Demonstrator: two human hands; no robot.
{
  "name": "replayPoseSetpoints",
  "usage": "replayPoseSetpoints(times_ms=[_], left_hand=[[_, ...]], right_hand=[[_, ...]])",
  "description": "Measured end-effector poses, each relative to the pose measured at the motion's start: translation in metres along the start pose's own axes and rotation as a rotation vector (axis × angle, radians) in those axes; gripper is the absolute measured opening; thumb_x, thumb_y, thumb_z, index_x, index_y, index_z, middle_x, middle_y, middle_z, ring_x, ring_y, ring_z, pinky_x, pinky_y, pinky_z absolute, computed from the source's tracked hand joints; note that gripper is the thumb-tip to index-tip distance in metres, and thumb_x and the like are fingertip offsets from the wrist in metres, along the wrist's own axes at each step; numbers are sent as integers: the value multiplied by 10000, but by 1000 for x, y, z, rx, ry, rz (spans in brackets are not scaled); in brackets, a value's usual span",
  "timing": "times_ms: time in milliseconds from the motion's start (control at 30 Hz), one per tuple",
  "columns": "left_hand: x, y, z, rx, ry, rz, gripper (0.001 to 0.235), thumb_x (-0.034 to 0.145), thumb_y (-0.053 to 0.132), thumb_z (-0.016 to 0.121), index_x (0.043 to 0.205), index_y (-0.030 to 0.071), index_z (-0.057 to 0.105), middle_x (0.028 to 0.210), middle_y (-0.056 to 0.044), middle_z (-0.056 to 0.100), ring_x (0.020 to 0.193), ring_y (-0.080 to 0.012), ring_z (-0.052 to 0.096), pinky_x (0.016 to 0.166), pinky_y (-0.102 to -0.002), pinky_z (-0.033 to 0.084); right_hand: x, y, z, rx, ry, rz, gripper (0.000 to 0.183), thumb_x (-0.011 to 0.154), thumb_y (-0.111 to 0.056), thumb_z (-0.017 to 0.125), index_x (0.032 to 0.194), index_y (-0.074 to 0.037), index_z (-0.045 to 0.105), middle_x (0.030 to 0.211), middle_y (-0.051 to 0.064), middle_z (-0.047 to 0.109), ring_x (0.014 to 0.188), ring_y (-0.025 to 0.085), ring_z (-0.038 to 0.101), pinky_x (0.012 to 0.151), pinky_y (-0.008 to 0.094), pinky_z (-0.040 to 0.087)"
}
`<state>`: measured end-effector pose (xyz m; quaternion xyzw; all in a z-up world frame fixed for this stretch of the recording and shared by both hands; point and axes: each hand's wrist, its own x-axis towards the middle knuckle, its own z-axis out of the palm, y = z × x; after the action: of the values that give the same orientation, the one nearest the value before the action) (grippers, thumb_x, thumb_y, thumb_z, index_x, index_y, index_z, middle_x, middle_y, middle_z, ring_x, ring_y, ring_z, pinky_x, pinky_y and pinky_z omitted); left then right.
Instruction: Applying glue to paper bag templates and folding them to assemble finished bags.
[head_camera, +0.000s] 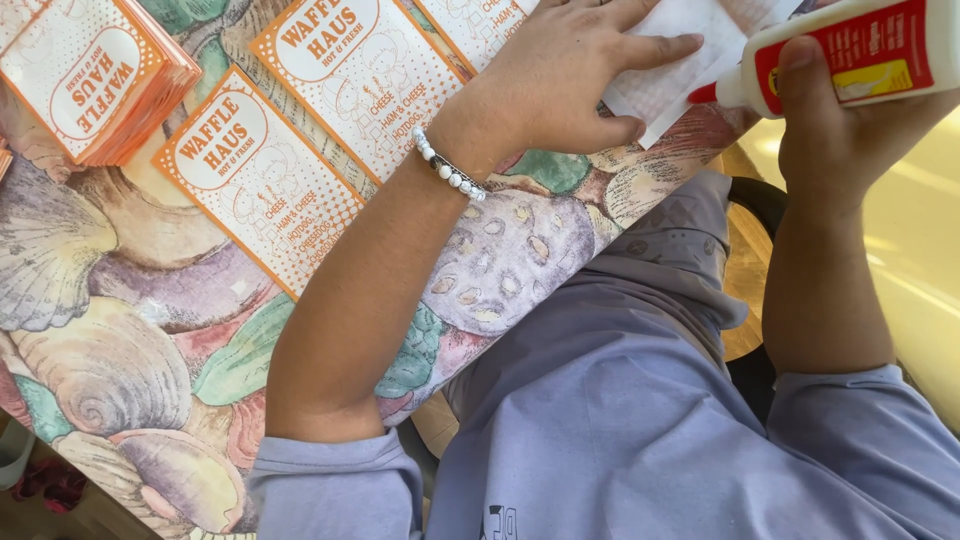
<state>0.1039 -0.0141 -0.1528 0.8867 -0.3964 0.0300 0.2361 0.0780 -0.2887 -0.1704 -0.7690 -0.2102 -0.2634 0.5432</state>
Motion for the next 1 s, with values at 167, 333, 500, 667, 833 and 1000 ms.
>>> replayPoseSetpoints(times_ms=[167, 333, 500, 667, 833, 1000], left_hand=[[-1, 1, -1, 58, -19, -9, 778, 821, 558, 831, 1489, 295, 533, 1157, -60, 620, 1061, -304, 648, 715, -488, 501], [-1, 3, -4, 0, 8, -2, 732, 786, 477, 817, 1453, 261, 607, 1405, -95, 543, 1247, -326, 575, 909, -510, 437], [-2, 2, -3, 7, 2, -10, 741, 797, 509, 834, 1455, 268, 590, 1297, -69, 579, 1171, -309, 602, 847, -500, 465], [-1, 1, -3, 14, 32, 12, 752, 796, 516, 855, 1445, 245, 590, 1200, -64, 590, 1086, -304, 635, 784, -492, 485], [-2, 4, -3, -3, 4, -13, 736, 813, 522, 835, 1454, 266, 581, 1229, -60, 590, 1123, -310, 620, 808, -497, 475], [-2, 3, -4, 21, 3, -14, 759, 809, 534, 847, 1465, 272, 570, 1208, -58, 597, 1094, -305, 627, 790, -489, 478]], right_hand=[[-3, 45, -17, -61, 120, 155, 235, 1039, 170, 768, 956, 40, 590, 938, 155, 648, 852, 260, 619, 710, 409, 512], [1, 31, -10, 2, 48, 31, 261, 1165, 70, 854, 1118, 119, 602, 1061, 246, 651, 970, 348, 659, 791, 468, 577], [-6, 55, -24, -73, 66, 122, 286, 1086, 101, 833, 1004, 54, 564, 952, 187, 616, 861, 303, 600, 739, 431, 512], [5, 54, -22, -129, 154, 196, 236, 1142, 45, 824, 994, 16, 642, 918, 134, 674, 791, 215, 594, 641, 366, 496], [-4, 50, -19, -25, 138, 182, 245, 1010, 184, 710, 890, 26, 568, 882, 137, 627, 811, 234, 583, 710, 399, 484], [-2, 69, -27, -136, 247, 360, 320, 998, 57, 796, 850, -50, 534, 800, 59, 579, 720, 175, 518, 616, 344, 450]])
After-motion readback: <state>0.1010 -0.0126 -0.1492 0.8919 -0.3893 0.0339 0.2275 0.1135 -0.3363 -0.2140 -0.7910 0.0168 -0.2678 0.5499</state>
